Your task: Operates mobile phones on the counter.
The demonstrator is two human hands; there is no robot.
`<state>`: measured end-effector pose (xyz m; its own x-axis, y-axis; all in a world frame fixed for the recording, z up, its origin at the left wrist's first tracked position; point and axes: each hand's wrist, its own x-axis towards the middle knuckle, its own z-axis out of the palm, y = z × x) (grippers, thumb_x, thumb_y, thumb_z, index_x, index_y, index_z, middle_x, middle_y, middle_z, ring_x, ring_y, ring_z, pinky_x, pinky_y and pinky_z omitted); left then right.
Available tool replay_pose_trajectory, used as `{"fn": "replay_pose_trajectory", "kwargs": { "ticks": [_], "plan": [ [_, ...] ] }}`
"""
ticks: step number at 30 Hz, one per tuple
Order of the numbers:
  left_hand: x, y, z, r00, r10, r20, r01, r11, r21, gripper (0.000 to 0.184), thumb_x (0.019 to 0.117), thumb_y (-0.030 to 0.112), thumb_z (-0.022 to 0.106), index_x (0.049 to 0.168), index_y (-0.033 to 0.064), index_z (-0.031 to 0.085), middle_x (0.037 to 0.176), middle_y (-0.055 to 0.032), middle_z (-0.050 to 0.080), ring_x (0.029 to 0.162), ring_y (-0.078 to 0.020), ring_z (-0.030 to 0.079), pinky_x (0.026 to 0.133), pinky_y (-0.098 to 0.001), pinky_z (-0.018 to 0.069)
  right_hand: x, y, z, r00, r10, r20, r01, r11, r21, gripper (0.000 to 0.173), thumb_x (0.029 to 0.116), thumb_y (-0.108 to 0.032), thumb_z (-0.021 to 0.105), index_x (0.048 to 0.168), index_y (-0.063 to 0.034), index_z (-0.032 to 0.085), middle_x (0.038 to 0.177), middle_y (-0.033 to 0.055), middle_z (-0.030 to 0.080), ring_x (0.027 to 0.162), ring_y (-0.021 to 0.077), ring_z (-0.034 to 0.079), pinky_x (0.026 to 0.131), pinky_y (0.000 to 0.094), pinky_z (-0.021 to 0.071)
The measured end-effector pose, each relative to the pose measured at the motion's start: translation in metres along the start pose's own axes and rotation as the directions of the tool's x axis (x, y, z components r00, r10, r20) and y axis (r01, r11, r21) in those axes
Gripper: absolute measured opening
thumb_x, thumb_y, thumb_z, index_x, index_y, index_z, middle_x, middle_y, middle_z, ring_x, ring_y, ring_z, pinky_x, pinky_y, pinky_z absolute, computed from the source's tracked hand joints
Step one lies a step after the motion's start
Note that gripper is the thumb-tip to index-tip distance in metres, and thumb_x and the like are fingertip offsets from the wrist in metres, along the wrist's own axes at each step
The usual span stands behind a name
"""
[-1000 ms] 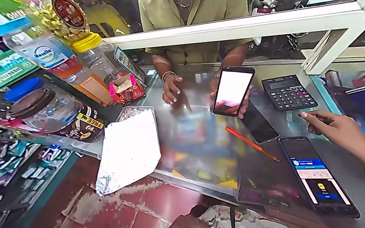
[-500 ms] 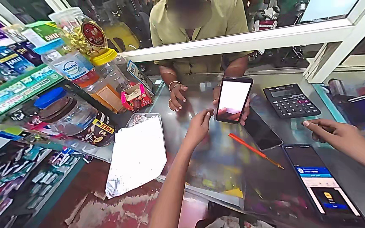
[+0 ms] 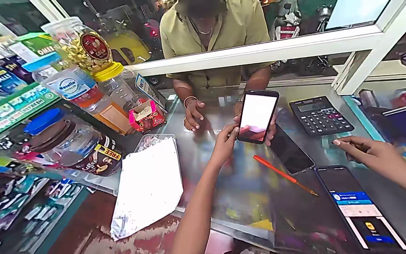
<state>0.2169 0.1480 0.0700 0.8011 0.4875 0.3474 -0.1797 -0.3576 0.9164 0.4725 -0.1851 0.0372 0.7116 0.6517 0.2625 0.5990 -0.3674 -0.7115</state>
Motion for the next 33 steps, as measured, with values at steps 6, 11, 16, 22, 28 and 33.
{"fn": "replay_pose_trajectory", "kwargs": {
  "ticks": [6, 11, 16, 22, 28, 33],
  "plan": [
    [-0.005, 0.007, 0.001, 0.998, -0.054, 0.018, 0.055, 0.99, -0.126, 0.031, 0.1089, 0.01, 0.042, 0.124, -0.0077, 0.063, 0.116, -0.0144, 0.066, 0.1, -0.0117, 0.067, 0.093, -0.0309, 0.056, 0.001, 0.004, 0.0, 1.0, -0.006, 0.004, 0.006, 1.0, 0.016, 0.044, 0.0988, -0.047, 0.057, 0.11, -0.0069, 0.071, 0.067, -0.0035, 0.06, 0.054, 0.0006, 0.052, 0.051, 0.022, 0.044],
    [-0.017, 0.02, 0.006, 0.98, -0.196, 0.004, 0.187, 0.927, -0.324, 0.031, 0.1103, 0.012, 0.04, 0.125, -0.0077, 0.059, 0.101, -0.0113, 0.071, 0.089, -0.0147, 0.072, 0.083, -0.0348, 0.0619, 0.001, 0.003, -0.002, 1.0, -0.009, 0.017, 0.009, 1.0, 0.001, 0.045, 0.0994, -0.047, 0.055, 0.111, -0.0062, 0.071, 0.067, -0.0035, 0.061, 0.054, 0.0006, 0.053, 0.052, 0.0223, 0.0449],
    [-0.029, 0.019, 0.012, 0.975, -0.217, -0.054, 0.174, 0.888, -0.425, 0.032, 0.1095, 0.01, 0.042, 0.129, -0.0086, 0.058, 0.104, -0.0122, 0.072, 0.09, -0.0155, 0.072, 0.083, -0.0342, 0.0613, 0.001, 0.005, -0.001, 1.0, -0.014, 0.016, 0.014, 1.0, 0.013, 0.044, 0.0989, -0.047, 0.056, 0.11, -0.0076, 0.071, 0.066, -0.0058, 0.06, 0.053, -0.0015, 0.052, 0.051, 0.0201, 0.0431],
    [-0.036, 0.02, 0.017, 0.974, -0.159, -0.159, 0.079, 0.904, -0.421, 0.031, 0.1085, 0.007, 0.042, 0.128, -0.0096, 0.059, 0.104, -0.0118, 0.073, 0.09, -0.0145, 0.072, 0.083, -0.0332, 0.0614, 0.0, 0.001, -0.001, 1.0, -0.011, 0.012, 0.011, 1.0, 0.002, 0.043, 0.0989, -0.046, 0.056, 0.11, -0.0078, 0.072, 0.066, -0.0051, 0.06, 0.053, -0.0007, 0.051, 0.051, 0.0214, 0.0427],
    [-0.04, 0.017, 0.022, 0.974, -0.07, -0.216, -0.016, 0.929, -0.37, 0.03, 0.1077, 0.005, 0.043, 0.126, -0.0109, 0.06, 0.105, -0.0116, 0.074, 0.091, -0.0132, 0.072, 0.085, -0.0323, 0.0611, 0.0, 0.002, -0.001, 1.0, -0.015, 0.021, 0.015, 1.0, -0.003, 0.043, 0.0992, -0.046, 0.056, 0.11, -0.0078, 0.071, 0.066, -0.0054, 0.06, 0.054, -0.0009, 0.051, 0.051, 0.0206, 0.0423],
    [-0.041, 0.016, 0.025, 0.973, -0.087, -0.216, -0.005, 0.921, -0.39, 0.03, 0.1081, 0.005, 0.042, 0.125, -0.0106, 0.06, 0.103, -0.0116, 0.074, 0.09, -0.0139, 0.073, 0.084, -0.0329, 0.0617, 0.0, 0.004, -0.002, 1.0, -0.008, 0.016, 0.008, 1.0, 0.007, 0.042, 0.0985, -0.046, 0.057, 0.109, -0.0087, 0.072, 0.066, -0.006, 0.061, 0.053, -0.0018, 0.051, 0.05, 0.0202, 0.0425]
  ]
}}
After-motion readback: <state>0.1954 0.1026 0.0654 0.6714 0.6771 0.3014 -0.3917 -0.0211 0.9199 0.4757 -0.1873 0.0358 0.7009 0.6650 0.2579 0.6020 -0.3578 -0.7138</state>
